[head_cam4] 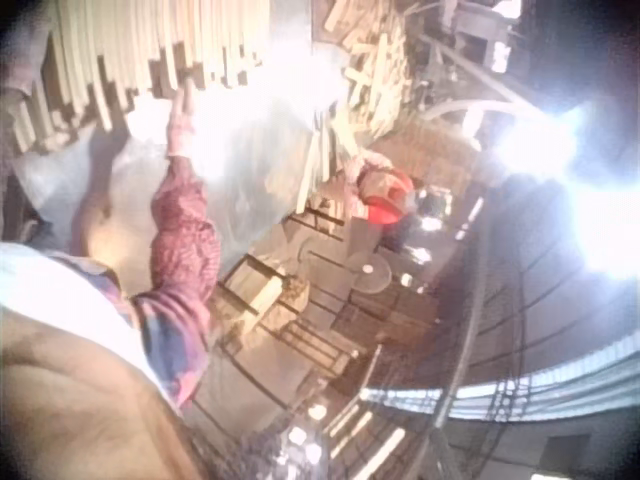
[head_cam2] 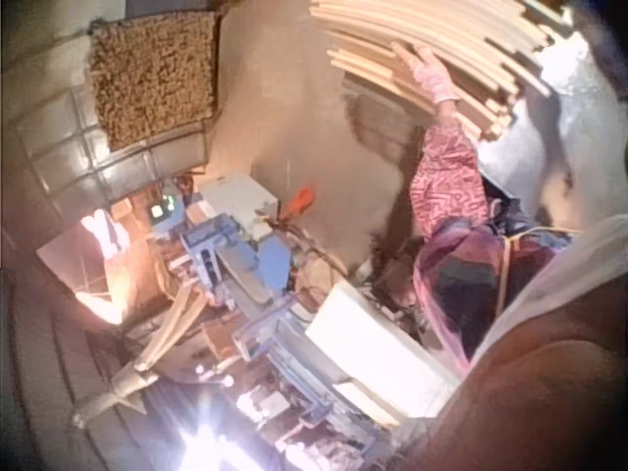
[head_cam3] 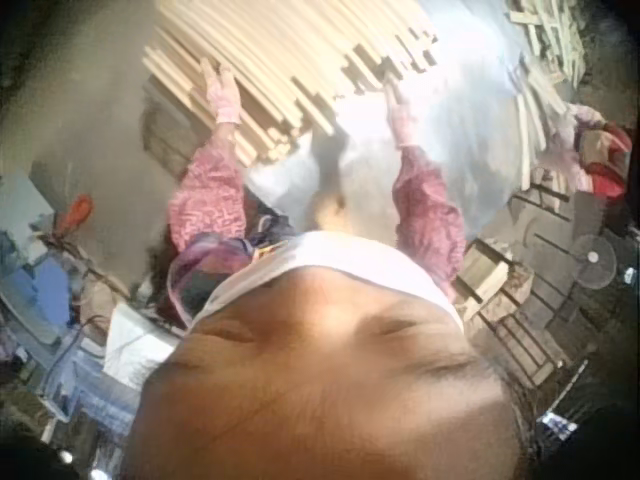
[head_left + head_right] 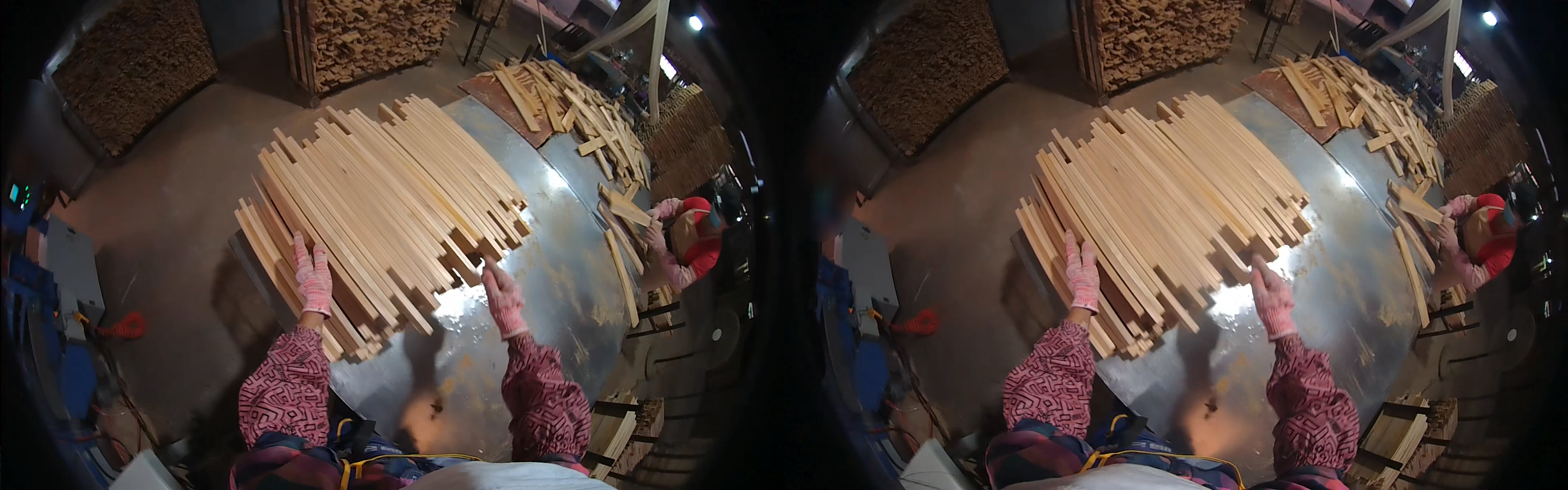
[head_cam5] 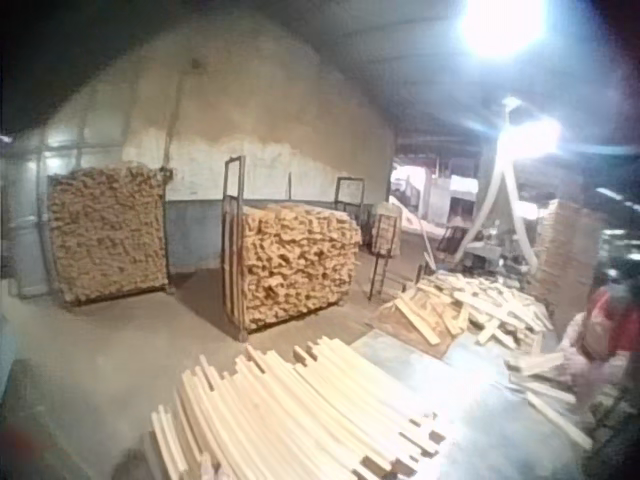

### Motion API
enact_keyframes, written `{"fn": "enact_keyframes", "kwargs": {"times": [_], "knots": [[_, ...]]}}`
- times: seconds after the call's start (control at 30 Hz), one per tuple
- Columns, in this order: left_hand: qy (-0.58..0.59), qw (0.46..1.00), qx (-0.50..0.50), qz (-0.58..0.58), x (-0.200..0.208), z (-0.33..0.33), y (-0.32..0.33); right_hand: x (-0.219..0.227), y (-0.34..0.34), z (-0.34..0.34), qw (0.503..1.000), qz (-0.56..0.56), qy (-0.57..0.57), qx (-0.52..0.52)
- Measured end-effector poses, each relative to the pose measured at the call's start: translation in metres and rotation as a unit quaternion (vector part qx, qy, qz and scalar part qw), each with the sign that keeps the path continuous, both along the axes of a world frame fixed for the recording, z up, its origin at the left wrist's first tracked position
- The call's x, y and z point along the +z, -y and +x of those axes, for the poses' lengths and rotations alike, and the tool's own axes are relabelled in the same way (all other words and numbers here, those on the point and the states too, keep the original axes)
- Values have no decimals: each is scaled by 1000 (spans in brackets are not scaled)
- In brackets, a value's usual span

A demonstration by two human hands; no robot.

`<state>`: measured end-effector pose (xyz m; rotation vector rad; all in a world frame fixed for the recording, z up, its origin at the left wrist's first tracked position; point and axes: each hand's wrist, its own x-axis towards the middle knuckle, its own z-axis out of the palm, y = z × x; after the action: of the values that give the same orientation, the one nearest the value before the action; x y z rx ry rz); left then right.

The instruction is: The person gathers stacks of light-colored wooden planks from a metal table and places them onto a conveyor belt. They repeatedly pick up bundles of planks, align them, and feed them into the machine, while another worker is visible in the background handling similar materials.

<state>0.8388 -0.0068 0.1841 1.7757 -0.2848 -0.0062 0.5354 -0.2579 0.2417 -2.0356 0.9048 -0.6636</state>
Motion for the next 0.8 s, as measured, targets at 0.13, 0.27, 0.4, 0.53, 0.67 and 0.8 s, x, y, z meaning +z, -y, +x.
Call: {"fn": "enact_keyframes", "kwargs": {"times": [0.13,0.27,0.4,0.53,0.67,0.8], "knots": [[-7,999,35,9,-3,25,28,20,57,126,952,-287,-89,64],[9,998,33,-53,-8,12,31,24,74,222,977,-134,-167,-21],[-10,991,72,-108,-21,1,32,21,87,270,933,-102,-345,-25],[-189,936,105,-277,-39,7,28,14,93,273,927,-117,-353,-49],[-336,871,94,-346,-40,-1,20,10,77,244,930,-141,-337,-36],[-350,886,58,-300,-18,-58,4,15,46,168,924,-55,-374,-59]]}}
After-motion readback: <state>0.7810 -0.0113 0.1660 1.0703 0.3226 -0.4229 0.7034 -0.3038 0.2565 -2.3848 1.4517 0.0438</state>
